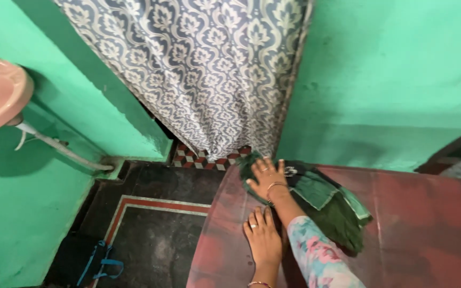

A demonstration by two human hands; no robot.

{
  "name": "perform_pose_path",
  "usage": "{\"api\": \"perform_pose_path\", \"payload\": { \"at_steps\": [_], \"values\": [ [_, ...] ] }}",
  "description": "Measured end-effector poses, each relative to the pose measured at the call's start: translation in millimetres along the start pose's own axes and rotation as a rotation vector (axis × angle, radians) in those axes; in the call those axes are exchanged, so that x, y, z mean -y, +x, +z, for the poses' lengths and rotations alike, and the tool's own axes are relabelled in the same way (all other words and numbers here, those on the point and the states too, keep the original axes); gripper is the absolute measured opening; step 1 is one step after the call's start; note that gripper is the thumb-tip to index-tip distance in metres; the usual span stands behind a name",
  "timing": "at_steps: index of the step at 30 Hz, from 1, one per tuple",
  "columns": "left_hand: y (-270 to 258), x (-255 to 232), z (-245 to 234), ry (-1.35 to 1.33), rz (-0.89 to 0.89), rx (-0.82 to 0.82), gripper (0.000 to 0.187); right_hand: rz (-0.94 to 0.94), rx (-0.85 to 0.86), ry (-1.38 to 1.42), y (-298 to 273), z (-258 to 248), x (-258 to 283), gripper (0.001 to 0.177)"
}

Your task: The person wets a green cloth at a sink, then wipes a reddish-brown table surface with the cloth. The person moves the cloth across the table repeatedly, covering different areas and edges.

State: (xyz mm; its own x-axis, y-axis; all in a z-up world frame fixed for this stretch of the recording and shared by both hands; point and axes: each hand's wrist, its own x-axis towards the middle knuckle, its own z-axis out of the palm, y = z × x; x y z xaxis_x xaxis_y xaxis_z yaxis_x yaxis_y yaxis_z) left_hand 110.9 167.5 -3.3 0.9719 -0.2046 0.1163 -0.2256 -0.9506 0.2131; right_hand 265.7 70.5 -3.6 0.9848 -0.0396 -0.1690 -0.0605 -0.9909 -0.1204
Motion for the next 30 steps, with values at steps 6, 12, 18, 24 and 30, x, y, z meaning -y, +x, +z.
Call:
{"api": "perform_pose_path", "payload": {
  "at_steps": [6, 12, 18, 24, 30],
  "values": [
    [-3, 14, 66, 0.295, 0.038, -0.168, 0.062, -0.268, 0.011, -0.070, 3, -8, 21, 0.071],
    [1, -5, -20, -0.130, -0.025, 0.017, 0.066, 0.085, 0.010, -0.091, -10, -11, -62, 0.082],
    [-3, 1, -6, -0.142, -0.004, -0.042, 0.068, 0.421, -0.059, -0.117, -67, 22, -209, 0.087],
    [-2, -2, -13, -0.101, -0.005, -0.030, 0.068, 0.559, -0.101, -0.037, -99, 35, -205, 0.084],
    [-1, -3, -24, -0.087, 0.011, -0.024, 0.067, 0.232, 0.009, -0.171, -143, 15, -109, 0.081]
  ]
}}
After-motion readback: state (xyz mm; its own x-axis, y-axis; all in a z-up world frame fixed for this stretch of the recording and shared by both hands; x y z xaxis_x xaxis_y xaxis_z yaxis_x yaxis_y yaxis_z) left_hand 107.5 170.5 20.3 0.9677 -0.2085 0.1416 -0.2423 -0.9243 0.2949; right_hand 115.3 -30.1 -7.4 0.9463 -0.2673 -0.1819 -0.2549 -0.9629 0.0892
